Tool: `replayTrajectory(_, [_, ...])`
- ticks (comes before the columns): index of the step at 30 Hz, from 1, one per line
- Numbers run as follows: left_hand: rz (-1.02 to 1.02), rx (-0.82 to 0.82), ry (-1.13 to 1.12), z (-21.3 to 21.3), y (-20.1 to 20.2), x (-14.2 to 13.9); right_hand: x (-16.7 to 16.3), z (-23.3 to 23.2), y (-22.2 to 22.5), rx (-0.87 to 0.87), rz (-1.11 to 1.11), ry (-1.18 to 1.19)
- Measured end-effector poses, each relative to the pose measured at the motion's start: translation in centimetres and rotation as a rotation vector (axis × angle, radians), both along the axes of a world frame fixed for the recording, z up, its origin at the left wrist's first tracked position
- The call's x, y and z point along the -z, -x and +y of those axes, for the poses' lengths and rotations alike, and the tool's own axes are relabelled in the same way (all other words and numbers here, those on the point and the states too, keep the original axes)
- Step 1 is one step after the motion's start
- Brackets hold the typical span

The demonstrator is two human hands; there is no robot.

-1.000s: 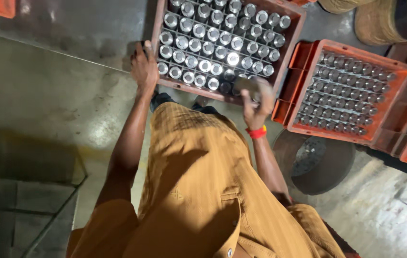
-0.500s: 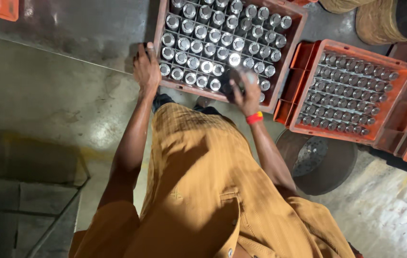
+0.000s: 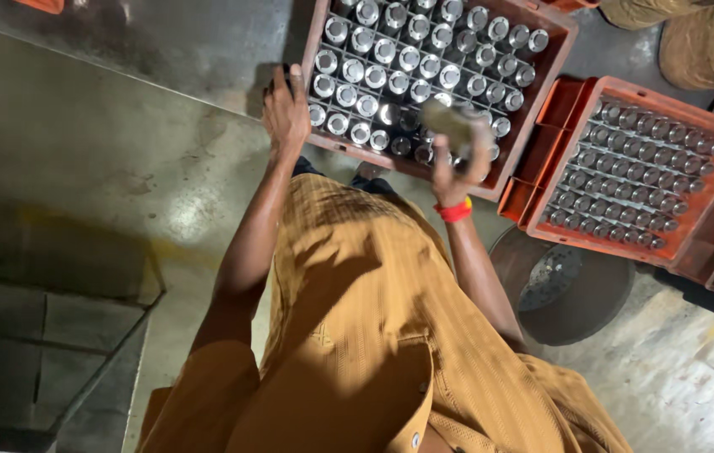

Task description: The person stands at a work table with orange crates holding trays of small metal cups. They place small dark components into the cups one at a time, then use a handheld cylindrical roller to press across the tray of cups, reposition the trays, and continue filling and pressing rows of cups.

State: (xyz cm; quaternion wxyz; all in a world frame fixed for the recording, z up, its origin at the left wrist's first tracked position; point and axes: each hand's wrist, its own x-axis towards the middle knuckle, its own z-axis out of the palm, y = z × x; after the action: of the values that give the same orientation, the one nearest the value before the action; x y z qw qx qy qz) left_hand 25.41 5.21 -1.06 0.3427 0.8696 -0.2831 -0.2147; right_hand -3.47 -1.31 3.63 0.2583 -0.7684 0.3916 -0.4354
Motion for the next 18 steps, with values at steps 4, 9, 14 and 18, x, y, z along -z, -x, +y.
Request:
replayTrajectory(4, [0.010, 0.028, 0.000, 0.2, -0.2, -0.2, 0.0, -1.3, -1.2, -0.091, 0.208, -0.056])
replayTrajectory(9, [0.080, 0.033, -0.037, 0.5, -0.7, -0.5, -0.3, -1.4, -3.8, -0.015, 0.076, 0.081])
replayTrajectory(14, [0.115, 0.034, -0.057, 0.4, -1.1, -0.3, -1.0, -1.3, -5.6, -0.085, 0.113, -0.148])
replayTrajectory(18, [0.098, 0.029, -0.038, 0.3, -0.8, 0.4, -1.1, 0.8, -4.5, -0.196, 0.051, 0.081])
